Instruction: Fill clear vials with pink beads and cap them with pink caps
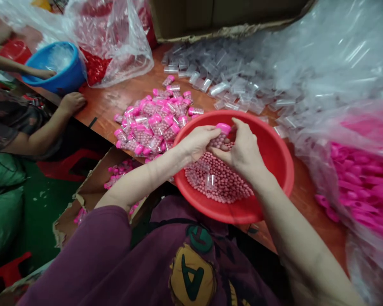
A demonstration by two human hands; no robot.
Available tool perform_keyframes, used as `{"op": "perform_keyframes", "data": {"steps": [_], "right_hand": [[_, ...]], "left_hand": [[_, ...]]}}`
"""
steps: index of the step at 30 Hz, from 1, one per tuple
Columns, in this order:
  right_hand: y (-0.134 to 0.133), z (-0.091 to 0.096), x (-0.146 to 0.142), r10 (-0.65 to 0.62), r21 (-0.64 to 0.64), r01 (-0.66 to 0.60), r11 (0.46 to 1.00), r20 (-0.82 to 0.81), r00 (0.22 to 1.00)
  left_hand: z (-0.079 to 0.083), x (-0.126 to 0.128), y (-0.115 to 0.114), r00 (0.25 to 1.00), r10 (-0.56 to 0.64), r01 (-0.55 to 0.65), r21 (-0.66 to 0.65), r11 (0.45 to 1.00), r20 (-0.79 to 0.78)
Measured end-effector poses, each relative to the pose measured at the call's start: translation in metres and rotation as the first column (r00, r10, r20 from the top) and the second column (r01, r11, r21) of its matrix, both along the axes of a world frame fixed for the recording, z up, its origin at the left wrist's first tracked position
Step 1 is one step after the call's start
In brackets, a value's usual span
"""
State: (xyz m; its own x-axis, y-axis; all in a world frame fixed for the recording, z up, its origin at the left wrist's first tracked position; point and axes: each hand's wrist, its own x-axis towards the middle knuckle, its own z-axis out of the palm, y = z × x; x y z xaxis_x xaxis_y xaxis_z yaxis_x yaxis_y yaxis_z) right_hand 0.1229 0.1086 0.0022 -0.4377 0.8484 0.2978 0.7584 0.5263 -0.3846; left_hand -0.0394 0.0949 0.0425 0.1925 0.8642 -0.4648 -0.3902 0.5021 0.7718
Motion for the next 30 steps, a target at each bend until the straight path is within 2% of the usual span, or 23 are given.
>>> {"op": "perform_keyframes", "data": {"steps": [3,7,10,12,15,17,20,23,25,30], "right_hand": [[0.0,-0.006,0.006,0.037,0.011,-0.037,0.999,-0.004,0.999],[0.0,-0.003,0.013,0.042,0.081,-0.045,0.996,0.038,0.998],[0.001,-0.002,0.019,0.047,0.078,-0.05,0.996,0.036,0.998],[0.001,-0.005,0.021,0.064,0.105,-0.066,0.992,0.021,0.998],[0.0,-0.011,0.02,0.107,0.192,-0.113,0.975,0.043,0.993],[0.001,-0.015,0.017,0.124,0.235,-0.141,0.962,0.086,0.989],[0.001,-0.019,0.013,0.135,0.255,-0.153,0.955,0.086,0.987],[-0.003,-0.017,0.008,0.108,0.223,-0.11,0.969,0.024,0.994],[-0.007,-0.012,0.005,0.071,0.173,-0.071,0.982,0.004,0.997],[-0.013,-0.004,-0.001,0.041,-0.041,-0.041,0.998,-0.019,0.999]], "left_hand": [[-0.008,0.001,-0.004,0.999,0.009,-0.007,-0.055,0.998,0.047],[-0.012,0.01,-0.007,0.995,0.059,-0.053,-0.081,0.995,0.075],[-0.014,0.013,-0.008,0.995,0.017,-0.01,-0.066,0.998,0.097],[-0.018,0.012,-0.007,0.998,0.012,-0.011,-0.02,1.0,0.069],[-0.027,0.008,-0.005,0.997,0.059,-0.053,0.112,0.992,-0.055],[-0.033,0.006,-0.006,0.988,0.057,-0.03,0.185,0.982,-0.144],[-0.038,0.003,-0.009,0.978,0.028,0.021,0.228,0.973,-0.208],[-0.033,-0.001,-0.016,0.979,0.015,0.03,0.221,0.975,-0.201],[-0.028,-0.004,-0.021,0.991,-0.002,0.032,0.217,0.976,-0.137],[-0.018,-0.006,-0.03,1.0,-0.001,-0.004,0.152,0.988,0.03]]}}
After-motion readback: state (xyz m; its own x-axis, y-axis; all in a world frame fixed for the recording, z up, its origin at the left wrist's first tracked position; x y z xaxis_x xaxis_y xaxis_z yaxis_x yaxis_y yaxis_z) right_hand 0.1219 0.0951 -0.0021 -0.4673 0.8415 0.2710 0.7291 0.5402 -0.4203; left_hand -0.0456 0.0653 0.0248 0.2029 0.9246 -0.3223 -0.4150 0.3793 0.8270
